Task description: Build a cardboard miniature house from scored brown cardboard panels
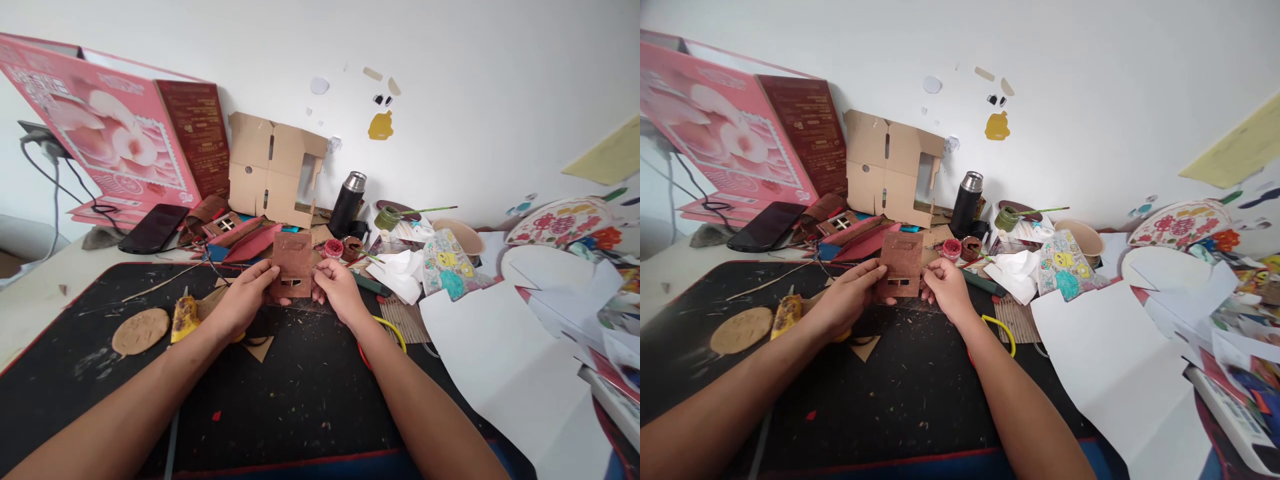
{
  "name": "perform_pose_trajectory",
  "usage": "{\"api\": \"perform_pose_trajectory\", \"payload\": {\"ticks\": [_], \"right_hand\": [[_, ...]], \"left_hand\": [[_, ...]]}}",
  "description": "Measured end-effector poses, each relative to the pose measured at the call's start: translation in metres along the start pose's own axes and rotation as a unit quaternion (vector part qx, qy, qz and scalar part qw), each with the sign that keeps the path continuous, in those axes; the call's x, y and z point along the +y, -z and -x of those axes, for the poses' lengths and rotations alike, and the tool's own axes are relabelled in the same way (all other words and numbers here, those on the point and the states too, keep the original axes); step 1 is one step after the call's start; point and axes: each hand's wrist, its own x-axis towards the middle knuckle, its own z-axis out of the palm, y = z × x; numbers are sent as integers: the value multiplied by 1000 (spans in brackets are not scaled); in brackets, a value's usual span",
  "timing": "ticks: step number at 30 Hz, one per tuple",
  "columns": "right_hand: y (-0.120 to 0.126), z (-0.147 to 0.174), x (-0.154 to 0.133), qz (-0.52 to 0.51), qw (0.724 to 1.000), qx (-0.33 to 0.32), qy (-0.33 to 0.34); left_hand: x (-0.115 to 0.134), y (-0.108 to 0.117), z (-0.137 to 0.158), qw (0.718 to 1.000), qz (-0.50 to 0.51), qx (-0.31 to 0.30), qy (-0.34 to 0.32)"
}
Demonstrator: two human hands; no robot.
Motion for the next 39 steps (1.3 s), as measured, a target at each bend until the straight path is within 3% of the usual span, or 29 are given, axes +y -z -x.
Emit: {"api": "perform_pose_trajectory", "payload": {"ticks": [4, 17, 26, 33, 39], "right_hand": [[7, 4, 1, -34, 999, 12, -8], [21, 12, -5, -53, 997, -35, -36], [39, 11, -18, -51, 998, 26, -18], [32, 16, -12, 165, 986, 14, 30], [17, 18, -12, 431, 901, -6, 39]], "left_hand": [[-2, 0, -1, 1000, -6, -1, -3], [-8, -2, -1, 999, -36, -9, 10], [-2, -5, 0, 999, -11, 33, 5], [4, 0, -2, 997, 17, 74, -20], [7, 0, 0, 997, 35, 70, -20]]}}
